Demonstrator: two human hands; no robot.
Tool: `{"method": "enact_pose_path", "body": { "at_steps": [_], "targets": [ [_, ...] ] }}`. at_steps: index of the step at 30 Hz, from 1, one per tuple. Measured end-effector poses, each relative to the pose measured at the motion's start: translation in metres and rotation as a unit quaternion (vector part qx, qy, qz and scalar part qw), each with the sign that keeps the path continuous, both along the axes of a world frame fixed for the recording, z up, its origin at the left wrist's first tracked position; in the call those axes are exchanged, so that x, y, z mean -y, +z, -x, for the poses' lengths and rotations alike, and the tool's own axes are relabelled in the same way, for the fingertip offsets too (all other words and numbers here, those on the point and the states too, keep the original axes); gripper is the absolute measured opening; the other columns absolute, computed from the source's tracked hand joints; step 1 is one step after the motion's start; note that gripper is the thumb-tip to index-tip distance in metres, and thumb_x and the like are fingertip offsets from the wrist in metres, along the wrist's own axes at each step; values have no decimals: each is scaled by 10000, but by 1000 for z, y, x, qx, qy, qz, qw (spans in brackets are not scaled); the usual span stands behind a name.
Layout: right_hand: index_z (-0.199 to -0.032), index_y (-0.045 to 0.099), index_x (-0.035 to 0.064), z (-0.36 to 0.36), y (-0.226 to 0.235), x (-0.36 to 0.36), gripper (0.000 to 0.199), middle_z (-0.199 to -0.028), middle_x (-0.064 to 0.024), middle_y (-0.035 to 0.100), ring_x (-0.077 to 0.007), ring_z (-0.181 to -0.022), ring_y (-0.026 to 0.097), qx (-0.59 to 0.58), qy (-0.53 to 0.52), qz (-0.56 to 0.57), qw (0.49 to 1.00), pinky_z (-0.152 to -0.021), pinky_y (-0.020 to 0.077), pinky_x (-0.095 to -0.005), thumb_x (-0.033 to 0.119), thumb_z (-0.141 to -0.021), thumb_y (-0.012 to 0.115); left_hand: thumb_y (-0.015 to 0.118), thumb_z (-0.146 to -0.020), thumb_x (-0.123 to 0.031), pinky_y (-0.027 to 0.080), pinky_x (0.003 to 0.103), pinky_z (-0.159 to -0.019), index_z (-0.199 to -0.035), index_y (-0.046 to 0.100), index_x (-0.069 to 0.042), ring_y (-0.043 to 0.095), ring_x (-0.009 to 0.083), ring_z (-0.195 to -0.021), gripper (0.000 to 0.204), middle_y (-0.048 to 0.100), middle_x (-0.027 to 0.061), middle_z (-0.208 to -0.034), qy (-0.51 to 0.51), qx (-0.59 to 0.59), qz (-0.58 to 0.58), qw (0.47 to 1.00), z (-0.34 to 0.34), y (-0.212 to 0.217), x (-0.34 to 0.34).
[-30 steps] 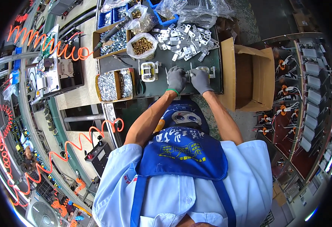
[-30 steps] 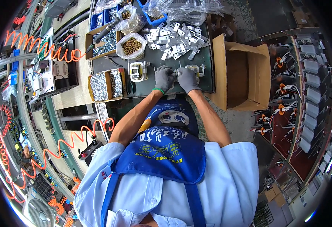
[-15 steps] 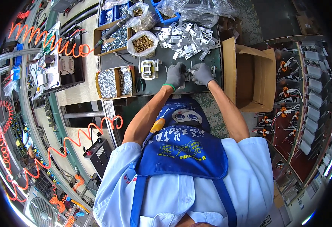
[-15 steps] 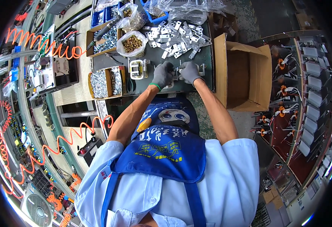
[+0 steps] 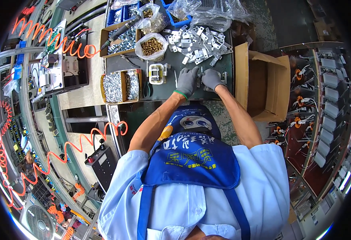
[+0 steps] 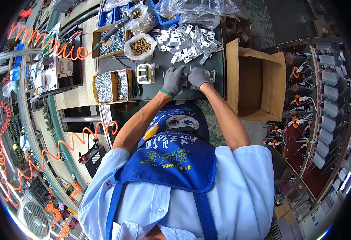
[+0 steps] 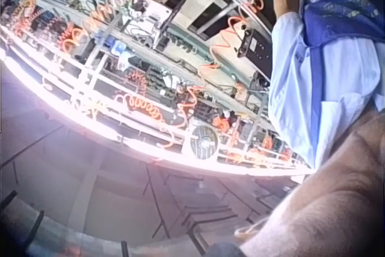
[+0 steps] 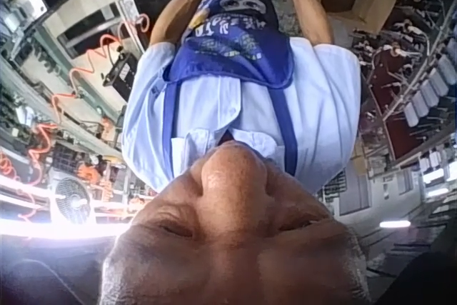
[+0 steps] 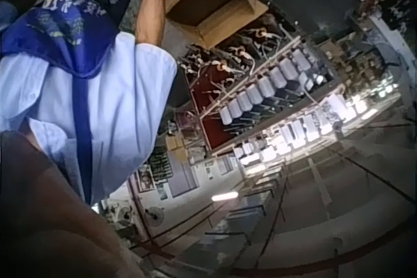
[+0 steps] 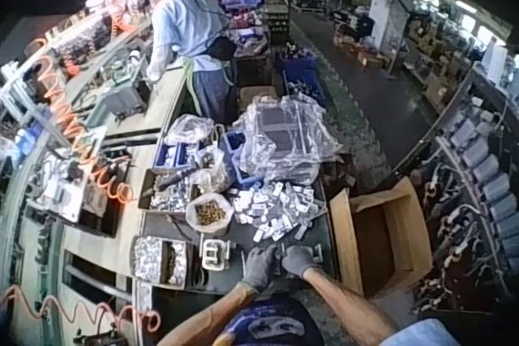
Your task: Assembling small electrical components at a factory workbench using a pneumatic screwdriver.
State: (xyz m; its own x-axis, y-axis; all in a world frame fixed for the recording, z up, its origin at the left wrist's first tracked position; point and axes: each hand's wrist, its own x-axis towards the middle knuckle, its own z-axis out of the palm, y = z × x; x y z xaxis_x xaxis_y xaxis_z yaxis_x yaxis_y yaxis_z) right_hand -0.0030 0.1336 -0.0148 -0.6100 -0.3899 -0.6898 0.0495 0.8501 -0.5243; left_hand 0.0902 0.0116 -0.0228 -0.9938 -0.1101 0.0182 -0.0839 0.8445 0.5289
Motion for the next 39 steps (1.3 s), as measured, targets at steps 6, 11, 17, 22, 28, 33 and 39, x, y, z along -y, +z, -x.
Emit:
{"method": "enact_pose_path", "body": {
  "at_steps": [6,11,17,22,28,33,39],
  "targets": [
    [-822,667,-45,-6,-5,-3,332,-658,-238,637,-304,-493,645,-208,81,25,974,-492,519,-403,250,-896,533,598,-712,-51,407,454,-917,-1217,505,-36,547,343,-976,514,619,153,-1023,39,-98,-104,989,-31,20,-10],
    [-825,657,-55,-5,9,-3,320,-677,-239,641,-295,-495,649,-30,-9,12,999,-494,522,-401,233,-886,533,566,-706,-17,417,460,-911,-1225,504,-28,539,363,-999,522,599,161,-1034,51,-133,-75,987,-27,32,-6],
    [-804,651,-54,1,20,5,291,-715,-261,637,-370,-640,660,-136,72,-10,988,-582,525,-450,220,-838,557,589,-669,-14,434,454,-851,-1204,499,-28,530,384,-942,542,570,180,-1007,92,-77,-167,979,-57,36,13],
    [-904,657,32,18,31,50,232,-864,-237,646,-412,-825,627,-279,127,75,949,-712,497,-478,222,-801,573,551,-720,3,453,436,-808,-1176,532,-66,551,352,-912,461,600,152,-900,137,-78,-193,968,-113,31,24],
    [-1002,672,107,45,-2,167,234,-907,-182,662,-364,-864,639,-309,232,199,900,-738,501,-452,157,-812,545,545,-772,-15,470,440,-769,-1141,568,-58,587,346,-862,372,622,153,-890,233,-7,-253,939,-168,18,41],
    [-980,689,113,59,-32,236,242,-907,-166,664,-340,-913,639,-315,377,92,866,-742,513,-446,141,-821,508,546,-792,-31,485,434,-768,-1130,575,-63,600,351,-866,340,628,173,-890,296,-1,-259,919,-195,9,60],
    [-868,677,92,55,-56,267,147,-869,-131,679,-336,-919,631,-413,456,28,788,-744,521,-452,189,-772,624,542,-802,-35,488,433,-774,-1118,585,-58,603,352,-875,320,626,183,-906,328,28,-285,900,-221,-3,75]
  ]
}}
